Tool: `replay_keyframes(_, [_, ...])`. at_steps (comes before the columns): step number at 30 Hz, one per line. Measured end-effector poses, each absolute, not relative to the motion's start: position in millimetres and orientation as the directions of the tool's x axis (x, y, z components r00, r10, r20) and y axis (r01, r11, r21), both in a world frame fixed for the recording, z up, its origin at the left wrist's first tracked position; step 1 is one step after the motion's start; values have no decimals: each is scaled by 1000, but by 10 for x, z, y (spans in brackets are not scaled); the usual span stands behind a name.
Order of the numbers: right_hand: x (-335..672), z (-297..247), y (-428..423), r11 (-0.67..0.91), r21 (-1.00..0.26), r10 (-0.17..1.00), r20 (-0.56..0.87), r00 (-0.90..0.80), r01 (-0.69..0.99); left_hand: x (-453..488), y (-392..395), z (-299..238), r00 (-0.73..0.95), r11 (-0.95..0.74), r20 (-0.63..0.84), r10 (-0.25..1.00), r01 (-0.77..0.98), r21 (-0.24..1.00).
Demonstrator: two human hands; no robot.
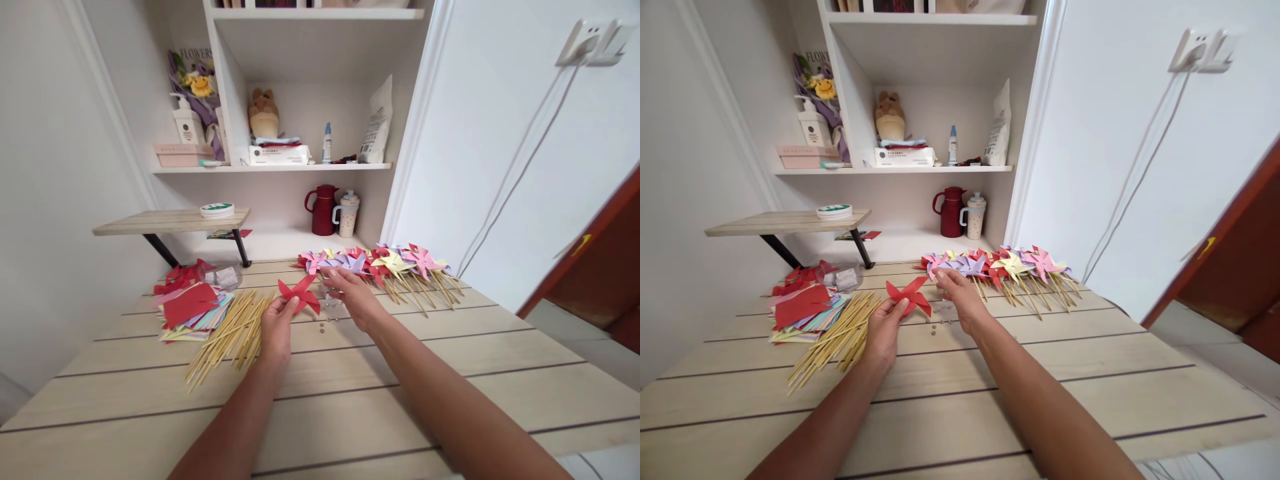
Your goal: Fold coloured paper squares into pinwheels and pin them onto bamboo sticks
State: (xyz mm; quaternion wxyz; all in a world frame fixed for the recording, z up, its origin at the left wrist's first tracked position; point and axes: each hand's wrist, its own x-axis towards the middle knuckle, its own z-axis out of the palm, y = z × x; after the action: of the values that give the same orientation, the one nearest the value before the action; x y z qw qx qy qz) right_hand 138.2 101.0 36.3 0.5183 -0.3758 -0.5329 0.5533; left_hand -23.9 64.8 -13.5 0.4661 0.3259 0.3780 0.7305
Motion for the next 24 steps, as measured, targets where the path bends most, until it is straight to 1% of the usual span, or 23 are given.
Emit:
replay_keyframes(3, [1403,312,962,123,-977,967,157,-199,-172,-225,632,-110,-335,-271,119,935,-458,847])
replay_keyframes(8, [1448,235,911,47,-985,924,106,-367,-166,-173,589,-87,-266,-245,135,955,-441,863])
replay_keyframes(10, [1451,217,906,27,-988,910,88,-406,-153,-159,580,-91,-232,-229,137,963,-438,869])
replay_keyframes(16, [1445,196,899,21,-983,927,87,-365,-181,-163,584,-111,-206,-207,132,970,-406,890])
replay_keyframes(24, [1415,178,877,22,-982,908,99,-408,-188,-139,579,-119,-146,-153,102,984,-397,905])
